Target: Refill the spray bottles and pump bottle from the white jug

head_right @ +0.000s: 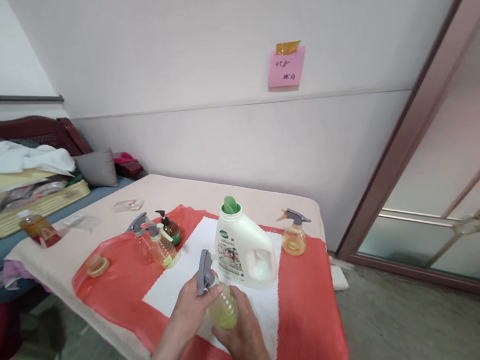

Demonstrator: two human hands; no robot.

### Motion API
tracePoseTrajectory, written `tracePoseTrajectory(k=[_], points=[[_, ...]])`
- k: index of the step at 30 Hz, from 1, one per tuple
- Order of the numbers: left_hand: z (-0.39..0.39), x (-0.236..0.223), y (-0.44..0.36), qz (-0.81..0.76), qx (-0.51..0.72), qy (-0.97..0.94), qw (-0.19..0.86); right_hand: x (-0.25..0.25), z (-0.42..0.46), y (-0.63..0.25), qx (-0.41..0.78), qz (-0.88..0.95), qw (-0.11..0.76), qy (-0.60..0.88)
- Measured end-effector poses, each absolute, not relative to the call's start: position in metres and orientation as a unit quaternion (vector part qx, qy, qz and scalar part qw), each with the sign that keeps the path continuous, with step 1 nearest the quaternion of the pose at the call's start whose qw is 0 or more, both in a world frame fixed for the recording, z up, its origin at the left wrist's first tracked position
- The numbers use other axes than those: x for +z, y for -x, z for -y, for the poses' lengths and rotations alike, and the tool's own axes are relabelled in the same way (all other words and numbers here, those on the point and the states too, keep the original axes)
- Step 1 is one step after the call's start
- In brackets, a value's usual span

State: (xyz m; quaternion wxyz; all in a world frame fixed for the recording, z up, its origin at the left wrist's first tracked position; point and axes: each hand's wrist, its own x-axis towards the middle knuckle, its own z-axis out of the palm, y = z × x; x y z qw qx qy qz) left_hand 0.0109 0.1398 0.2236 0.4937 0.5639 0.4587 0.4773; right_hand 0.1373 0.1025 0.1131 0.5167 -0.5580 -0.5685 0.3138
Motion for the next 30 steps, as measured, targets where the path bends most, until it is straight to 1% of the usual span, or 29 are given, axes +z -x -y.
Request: tracePoseTrajectory(k=[4, 8, 11, 13, 17, 19, 20, 22, 24, 26, 30], points=[[-0.137, 0.24, -0.004, -0.386, 0.491, -0.518, 0.585, 0.134, -0.088, -0.154, 0.264, 0.596, 0.498, 0.571], [-0.133, 0.248, 0.002, -0.358, 0.483, -0.521, 0.606, 0.152, -0.081, -0.171, 0.222, 0.623, 0.487, 0.57], [-0.132, 0.244, 0.003, -0.345, 0.493, -0.509, 0.615, 0.161, -0.082, -0.184, 0.227, 0.655, 0.478, 0.54], [-0.131, 0.242, 0.001, -0.323, 0.497, -0.491, 0.638, 0.165, -0.086, -0.192, 0.288, 0.645, 0.484, 0.517], [-0.128, 0.243, -0.008, -0.258, 0.504, -0.419, 0.71, 0.177, -0.09, -0.195, 0.54, 0.538, 0.483, 0.431], [-0.127, 0.246, -0.011, -0.254, 0.519, -0.378, 0.724, 0.186, -0.09, -0.191, 0.632, 0.452, 0.507, 0.374], [-0.127, 0.247, -0.012, -0.259, 0.528, -0.363, 0.722, 0.191, -0.089, -0.189, 0.658, 0.419, 0.519, 0.35], [-0.129, 0.248, -0.012, -0.279, 0.542, -0.35, 0.712, 0.198, -0.089, -0.186, 0.674, 0.409, 0.522, 0.325], [-0.13, 0.247, -0.011, -0.303, 0.549, -0.351, 0.695, 0.201, -0.089, -0.186, 0.642, 0.452, 0.512, 0.348], [-0.131, 0.245, -0.011, -0.324, 0.548, -0.361, 0.681, 0.201, -0.087, -0.189, 0.575, 0.505, 0.499, 0.406], [-0.13, 0.239, -0.013, -0.345, 0.537, -0.387, 0.666, 0.198, -0.082, -0.195, 0.371, 0.579, 0.515, 0.512]])
